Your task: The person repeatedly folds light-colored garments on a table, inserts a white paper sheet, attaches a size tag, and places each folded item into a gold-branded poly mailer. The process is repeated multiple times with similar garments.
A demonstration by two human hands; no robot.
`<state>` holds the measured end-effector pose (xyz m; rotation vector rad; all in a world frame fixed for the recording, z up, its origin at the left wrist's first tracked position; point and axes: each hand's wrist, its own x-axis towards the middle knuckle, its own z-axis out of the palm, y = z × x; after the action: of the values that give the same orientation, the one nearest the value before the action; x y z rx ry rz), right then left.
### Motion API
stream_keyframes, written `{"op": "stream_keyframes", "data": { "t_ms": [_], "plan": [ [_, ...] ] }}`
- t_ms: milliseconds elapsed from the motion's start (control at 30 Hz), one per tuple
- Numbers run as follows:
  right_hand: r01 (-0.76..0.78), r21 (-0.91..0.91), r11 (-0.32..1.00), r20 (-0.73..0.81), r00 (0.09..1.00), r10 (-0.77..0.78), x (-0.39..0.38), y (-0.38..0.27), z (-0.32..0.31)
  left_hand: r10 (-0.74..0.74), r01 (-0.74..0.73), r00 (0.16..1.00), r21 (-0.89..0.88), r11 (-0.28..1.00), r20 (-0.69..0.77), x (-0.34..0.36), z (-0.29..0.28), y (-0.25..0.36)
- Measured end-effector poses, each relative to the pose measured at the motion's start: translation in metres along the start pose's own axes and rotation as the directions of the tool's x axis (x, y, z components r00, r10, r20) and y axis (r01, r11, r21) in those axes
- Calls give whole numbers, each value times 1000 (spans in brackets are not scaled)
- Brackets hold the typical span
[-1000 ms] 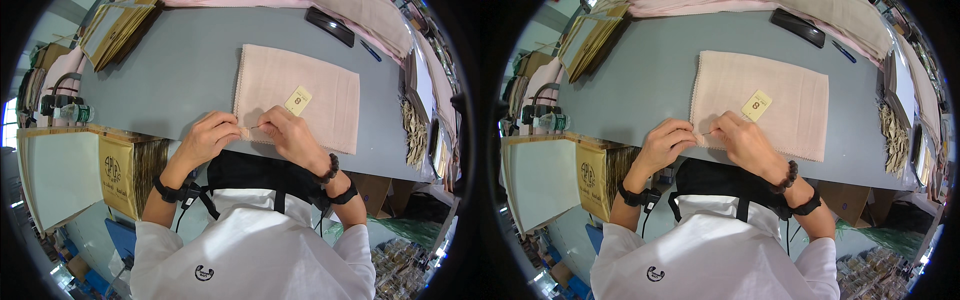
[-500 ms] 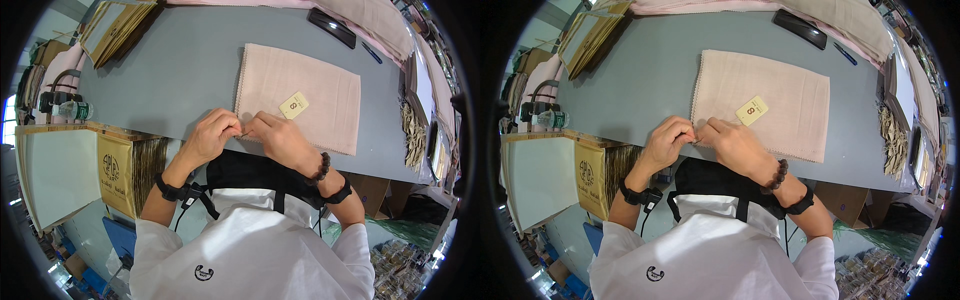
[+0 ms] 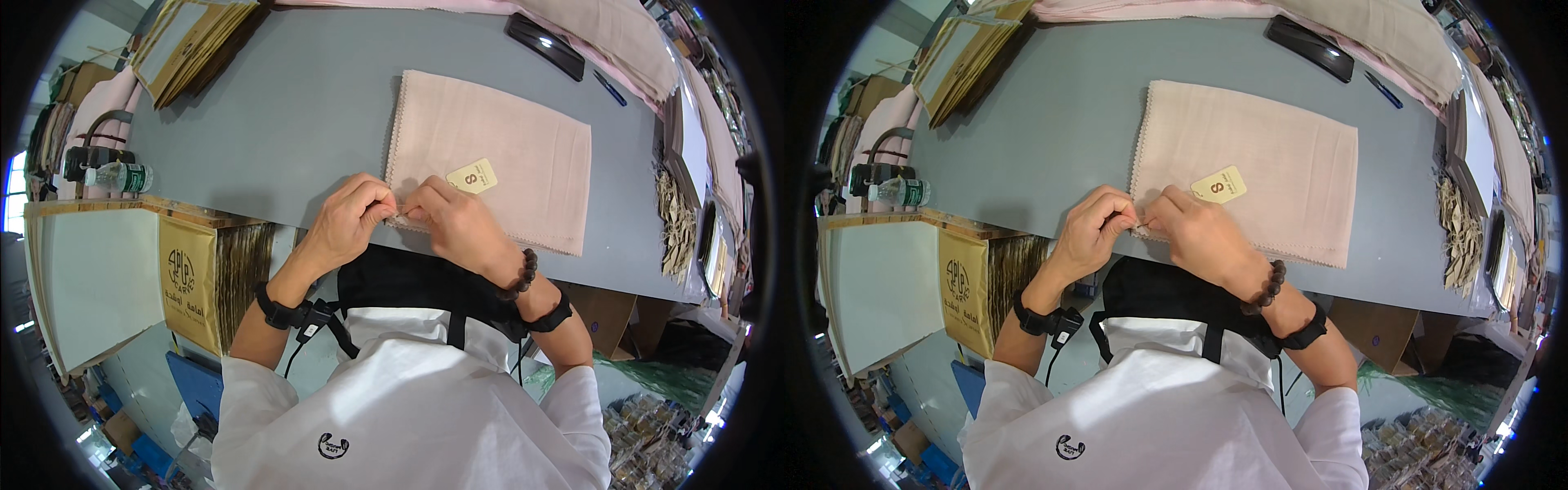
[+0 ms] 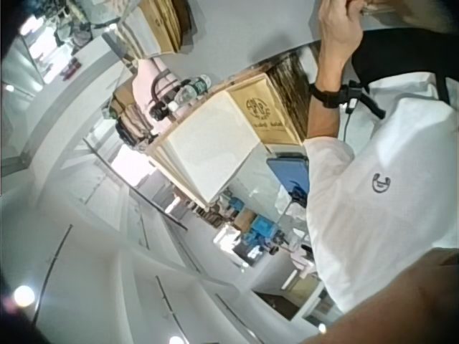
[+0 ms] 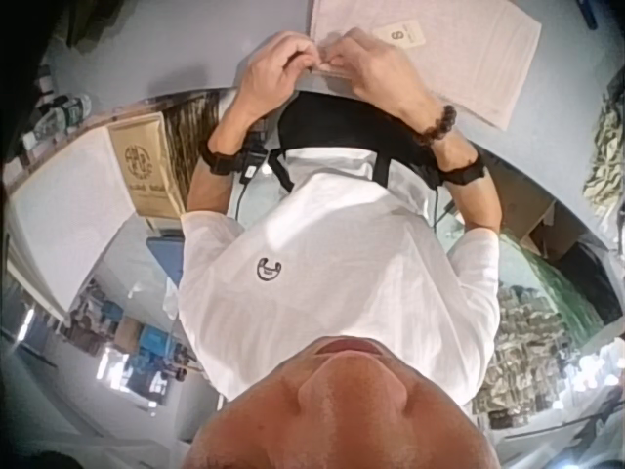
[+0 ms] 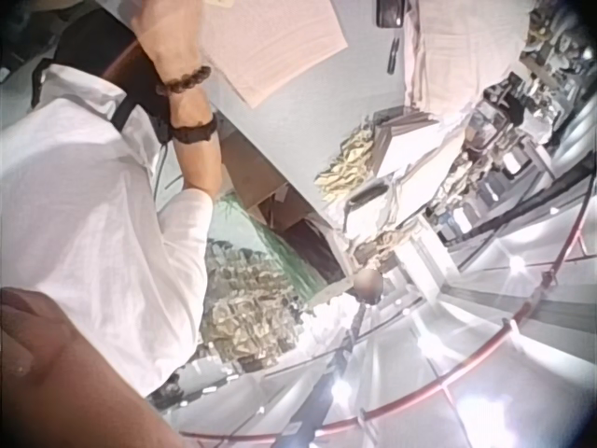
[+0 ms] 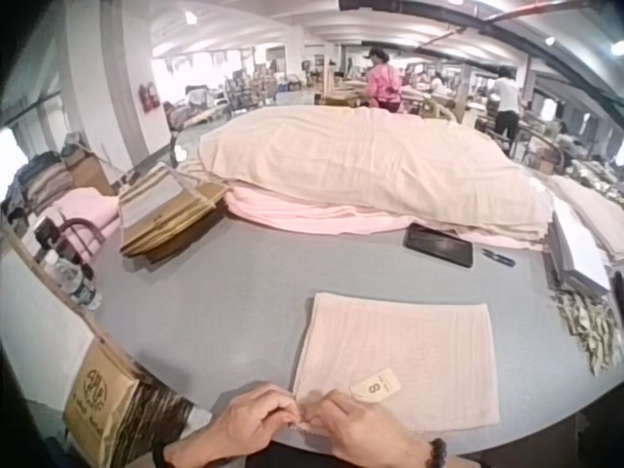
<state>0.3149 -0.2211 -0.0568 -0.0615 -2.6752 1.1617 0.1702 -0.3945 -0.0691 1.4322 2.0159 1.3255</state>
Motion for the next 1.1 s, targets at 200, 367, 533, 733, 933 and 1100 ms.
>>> {"op": "stream_keyframes", "data": {
  "t_ms": [200, 367, 533, 733, 933, 1100],
  "plan": [
    [9, 208, 978, -81, 997, 9, 4, -2, 7, -74, 71, 994, -38, 997, -82, 0, 1, 6],
    [-80, 241, 967, -73, 992, 100, 5, -1, 5, -228, 217, 971, -131, 967, -74, -10, -2, 15],
    [-30, 213, 977, -109, 993, 54, 2, -4, 7, -375, 355, 927, -291, 888, -14, -11, -2, 13],
    [153, -40, 987, -177, 971, -157, -2, 2, 12, -509, 527, 847, -372, 764, 154, -3, -9, 10],
    [208, -130, 969, -197, 953, -231, -4, 6, 16, -548, 593, 804, -376, 712, 230, 3, -14, 12],
    [216, -201, 955, -147, 958, -247, -5, 5, 15, -543, 606, 795, -378, 700, 270, 6, -17, 14]
  ]
}}
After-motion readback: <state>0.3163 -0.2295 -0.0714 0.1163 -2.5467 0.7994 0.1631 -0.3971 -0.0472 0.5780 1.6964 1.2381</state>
